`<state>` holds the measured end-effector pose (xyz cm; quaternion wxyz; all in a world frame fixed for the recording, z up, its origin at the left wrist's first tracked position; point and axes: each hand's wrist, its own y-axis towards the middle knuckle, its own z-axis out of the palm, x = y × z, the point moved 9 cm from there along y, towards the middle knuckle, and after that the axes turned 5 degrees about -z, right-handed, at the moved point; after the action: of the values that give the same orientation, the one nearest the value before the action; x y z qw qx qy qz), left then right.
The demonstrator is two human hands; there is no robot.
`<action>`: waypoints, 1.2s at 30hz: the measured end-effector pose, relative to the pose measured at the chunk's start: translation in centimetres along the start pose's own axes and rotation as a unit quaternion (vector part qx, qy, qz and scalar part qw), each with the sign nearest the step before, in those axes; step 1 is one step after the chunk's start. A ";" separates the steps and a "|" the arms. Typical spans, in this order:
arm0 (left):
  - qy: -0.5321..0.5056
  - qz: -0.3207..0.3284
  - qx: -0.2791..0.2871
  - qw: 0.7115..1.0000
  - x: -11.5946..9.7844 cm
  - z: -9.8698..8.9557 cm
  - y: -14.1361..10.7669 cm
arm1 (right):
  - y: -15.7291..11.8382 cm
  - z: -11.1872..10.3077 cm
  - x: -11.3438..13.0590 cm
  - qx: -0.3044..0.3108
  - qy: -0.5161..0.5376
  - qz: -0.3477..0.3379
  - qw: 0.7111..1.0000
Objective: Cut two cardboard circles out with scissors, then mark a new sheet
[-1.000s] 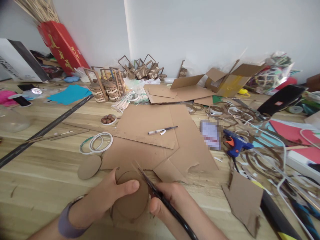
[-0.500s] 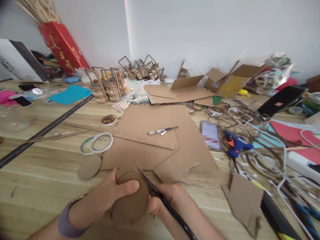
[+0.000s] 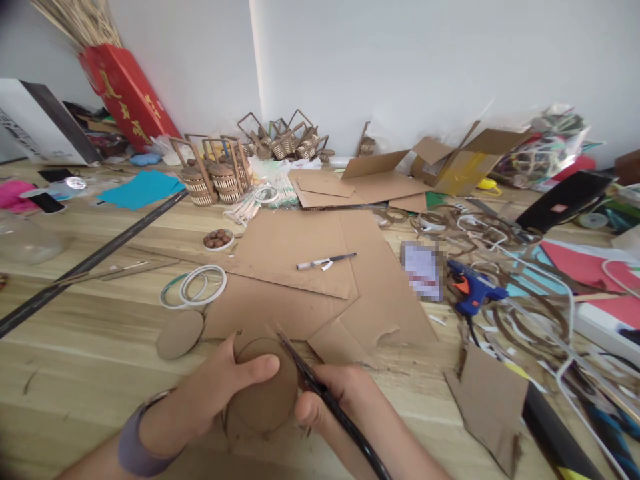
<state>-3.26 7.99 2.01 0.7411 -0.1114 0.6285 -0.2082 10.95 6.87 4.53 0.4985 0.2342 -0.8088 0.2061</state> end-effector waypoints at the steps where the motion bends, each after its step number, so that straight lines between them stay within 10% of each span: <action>1: -0.015 -0.013 -0.010 1.000 0.2 -0.2 0.2 | 0.0 -0.2 -0.2 -0.014 -0.006 0.000 1.000; 15: -0.163 -0.021 -0.034 0.986 0.3 -0.7 0.7 | 0.4 -2.0 -1.3 -0.035 -0.050 -0.016 0.998; 19: -0.197 0.000 -0.081 0.977 -0.6 -2.1 0.8 | -0.1 -4.7 -1.6 -0.135 -0.018 -0.001 0.991; 23: -0.142 -0.035 -0.025 0.989 0.6 -0.3 0.6 | -0.5 -5.8 -1.3 -0.215 -0.008 0.030 0.976; 29: -0.121 -0.062 0.056 0.989 1.8 2.0 0.4 | 0.3 -3.5 -0.5 -0.150 -0.013 0.045 0.988; 36: -0.147 -0.130 0.131 0.972 2.2 3.4 -0.7 | 0.1 -4.2 2.1 -0.242 -0.179 -0.098 0.949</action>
<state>0.18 6.09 0.98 0.8001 -0.1231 0.4601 -0.3648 13.02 8.99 8.13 0.4053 0.2175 -0.8833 -0.0904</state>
